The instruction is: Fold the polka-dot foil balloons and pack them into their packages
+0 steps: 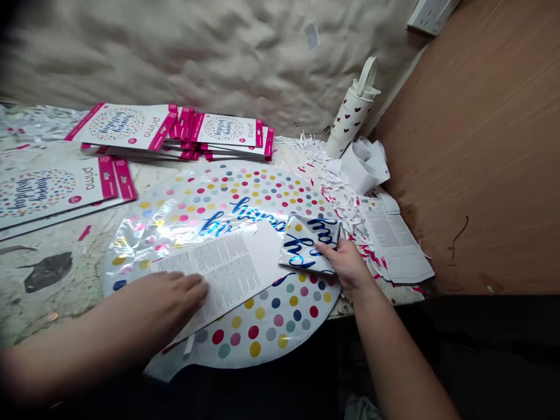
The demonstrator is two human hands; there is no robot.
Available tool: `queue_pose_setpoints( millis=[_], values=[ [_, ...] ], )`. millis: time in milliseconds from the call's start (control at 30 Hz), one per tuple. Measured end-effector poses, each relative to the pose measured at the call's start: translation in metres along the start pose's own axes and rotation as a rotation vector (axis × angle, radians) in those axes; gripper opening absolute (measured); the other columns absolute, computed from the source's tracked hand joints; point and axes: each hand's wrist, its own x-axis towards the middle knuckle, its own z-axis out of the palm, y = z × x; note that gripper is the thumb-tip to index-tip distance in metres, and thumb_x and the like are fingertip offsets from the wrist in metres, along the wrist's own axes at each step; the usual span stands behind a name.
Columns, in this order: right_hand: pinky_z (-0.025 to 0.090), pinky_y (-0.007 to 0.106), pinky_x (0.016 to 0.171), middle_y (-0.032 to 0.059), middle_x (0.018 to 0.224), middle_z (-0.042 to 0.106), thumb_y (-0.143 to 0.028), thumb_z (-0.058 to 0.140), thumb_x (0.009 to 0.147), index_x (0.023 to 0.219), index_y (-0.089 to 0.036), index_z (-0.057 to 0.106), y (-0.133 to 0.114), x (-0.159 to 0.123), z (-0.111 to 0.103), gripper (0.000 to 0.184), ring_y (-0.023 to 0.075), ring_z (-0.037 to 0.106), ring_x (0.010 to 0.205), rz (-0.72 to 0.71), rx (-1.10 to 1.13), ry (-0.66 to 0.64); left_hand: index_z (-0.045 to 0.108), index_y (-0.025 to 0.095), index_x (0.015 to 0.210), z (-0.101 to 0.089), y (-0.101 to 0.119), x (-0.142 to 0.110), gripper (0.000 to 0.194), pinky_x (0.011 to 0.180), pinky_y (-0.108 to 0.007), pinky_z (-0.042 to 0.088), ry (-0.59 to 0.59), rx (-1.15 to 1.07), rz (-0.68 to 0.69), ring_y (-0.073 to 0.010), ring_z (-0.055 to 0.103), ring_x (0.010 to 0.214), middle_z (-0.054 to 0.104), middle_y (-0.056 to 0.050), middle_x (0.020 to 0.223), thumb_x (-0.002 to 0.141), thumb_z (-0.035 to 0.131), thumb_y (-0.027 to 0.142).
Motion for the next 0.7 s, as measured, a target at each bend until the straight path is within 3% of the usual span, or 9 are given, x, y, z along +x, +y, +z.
queue_pose_setpoints(
  millis=[33,133,233,367,500,700],
  values=[
    [0.055,0.036,0.078,0.0068,0.091,0.072,-0.035,0.077,0.06,0.093,-0.017,0.065,0.0,0.001,0.005,0.039,0.0241,0.068,0.085,-0.017,-0.005,-0.005,0.065,0.016,0.077,-0.008,0.003,0.015,0.025,0.062,-0.035,0.045,-0.06,0.027,0.036,-0.0223,0.058,0.065,0.064,-0.009,0.074,0.078,0.04,0.01],
    [0.054,0.039,0.08,0.0075,0.094,0.072,-0.039,0.075,0.062,0.094,-0.017,0.065,0.003,0.005,0.019,0.039,0.0255,0.067,0.087,-0.105,-0.09,-0.003,0.06,0.014,0.09,-0.016,0.0,0.068,0.021,0.077,-0.037,0.043,0.109,0.016,0.199,-0.024,0.054,0.085,0.059,-0.012,0.093,0.08,0.042,0.014],
    [0.053,0.04,0.081,0.0086,0.094,0.072,-0.042,0.072,0.065,0.094,-0.016,0.066,0.007,0.007,0.025,0.04,0.0262,0.067,0.089,-0.173,-0.176,0.015,0.057,0.013,0.091,-0.005,-0.011,0.099,0.019,0.084,-0.039,0.039,0.19,-0.029,0.305,-0.0248,0.049,0.091,0.055,-0.013,0.097,0.078,0.044,0.019],
    [0.054,0.038,0.076,0.009,0.093,0.072,-0.045,0.07,0.067,0.093,-0.016,0.067,0.007,0.004,0.027,0.039,0.0262,0.067,0.086,-0.204,-0.205,-0.007,0.053,0.016,0.086,0.005,-0.017,0.099,0.015,0.084,-0.04,0.036,0.221,-0.083,0.392,-0.0243,0.047,0.09,0.055,-0.011,0.095,0.076,0.043,0.02],
    [0.053,0.037,0.08,0.0087,0.097,0.071,-0.045,0.07,0.068,0.094,-0.016,0.067,0.0,0.005,0.026,0.039,0.0258,0.066,0.091,-0.293,-0.246,0.031,0.051,0.015,0.09,0.005,-0.015,0.095,0.02,0.079,-0.04,0.036,0.21,-0.108,0.358,-0.0242,0.046,0.084,0.053,-0.01,0.091,0.073,0.044,0.022],
    [0.053,0.035,0.076,0.0076,0.095,0.071,-0.043,0.07,0.069,0.093,-0.017,0.067,-0.011,-0.002,0.028,0.035,0.0234,0.066,0.086,-0.272,-0.237,-0.009,0.05,0.016,0.085,0.003,-0.013,0.097,0.016,0.079,-0.042,0.034,0.335,-0.084,0.375,-0.0243,0.045,0.082,0.053,-0.01,0.086,0.074,0.042,0.024]
  ],
)
